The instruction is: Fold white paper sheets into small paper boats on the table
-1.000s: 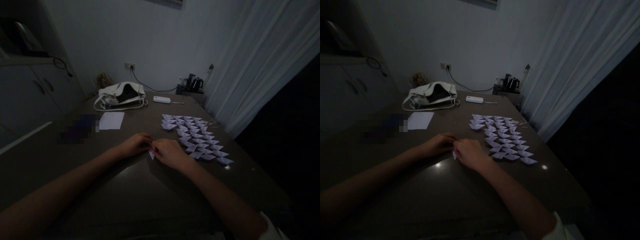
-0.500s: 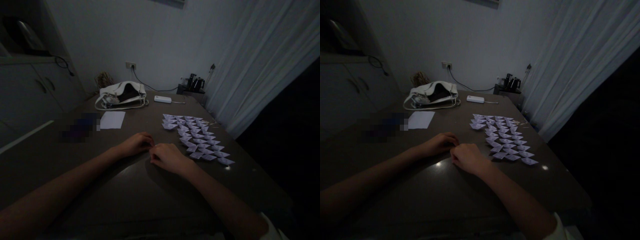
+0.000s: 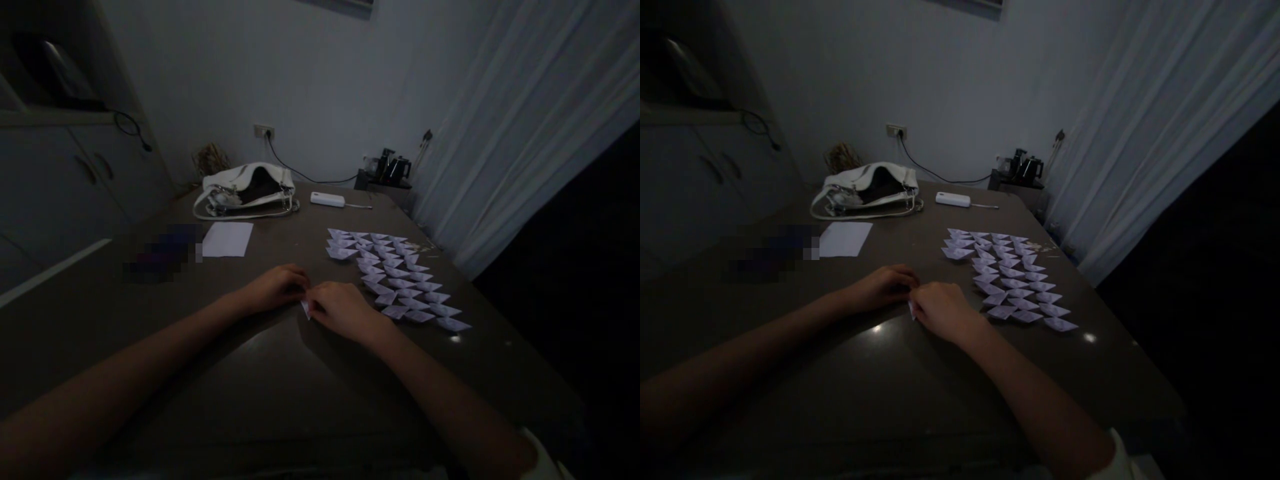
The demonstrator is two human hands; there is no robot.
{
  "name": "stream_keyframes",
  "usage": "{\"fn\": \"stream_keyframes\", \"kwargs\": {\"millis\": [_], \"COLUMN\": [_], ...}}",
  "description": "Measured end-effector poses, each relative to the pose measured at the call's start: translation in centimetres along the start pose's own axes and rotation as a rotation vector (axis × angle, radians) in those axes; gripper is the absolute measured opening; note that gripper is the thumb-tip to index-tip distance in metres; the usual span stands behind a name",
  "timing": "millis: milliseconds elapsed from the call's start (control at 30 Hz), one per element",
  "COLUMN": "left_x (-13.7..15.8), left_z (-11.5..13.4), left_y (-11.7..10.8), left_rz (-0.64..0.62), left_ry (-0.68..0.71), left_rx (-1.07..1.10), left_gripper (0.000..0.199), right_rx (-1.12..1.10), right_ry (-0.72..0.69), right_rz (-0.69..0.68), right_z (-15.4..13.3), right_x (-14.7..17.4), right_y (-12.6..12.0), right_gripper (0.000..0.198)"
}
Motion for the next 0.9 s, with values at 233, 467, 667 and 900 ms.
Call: {"fn": "stream_keyframes", "kwargs": {"millis": [233, 467, 667, 900], "left_x": [0.0, 0.1, 0.1, -0.1], "left_z": [-0.1, 0.1, -0.1, 0.0], "left_y": [0.0, -0.1, 0.0, 0.0], "left_rz": [0.015, 0.01, 0.019, 0.02], "left_ry": [0.006, 0.0, 0.002, 0.0], "left_rx": [0.009, 0.048, 0.042, 0.073], "left_gripper": [0.009, 0.008, 0.008, 0.009], "right_rx": [-0.038, -0.096, -0.007, 0.068], "right_ry": [-0.039, 0.128, 0.191, 0.234], "right_rz": [-0.074, 0.098, 0.149, 0.121], "right_z": [-0.5, 1.4, 2.0, 1.4], "right_x": [0.3, -0.3, -0.9, -1.1], "right_y": [-0.3, -1.2, 0.1, 1.0], "right_gripper": [0.003, 0.011, 0.013, 0.014]}}
Point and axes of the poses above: each hand's wrist, its own x-axis away from the middle knuckle, its own y-axis out of the palm, z = x × y, the point moved 2 cm from there along -x, towards the middle knuckle, and after that the axes turned 10 degrees about y, right-handed, at the moved point
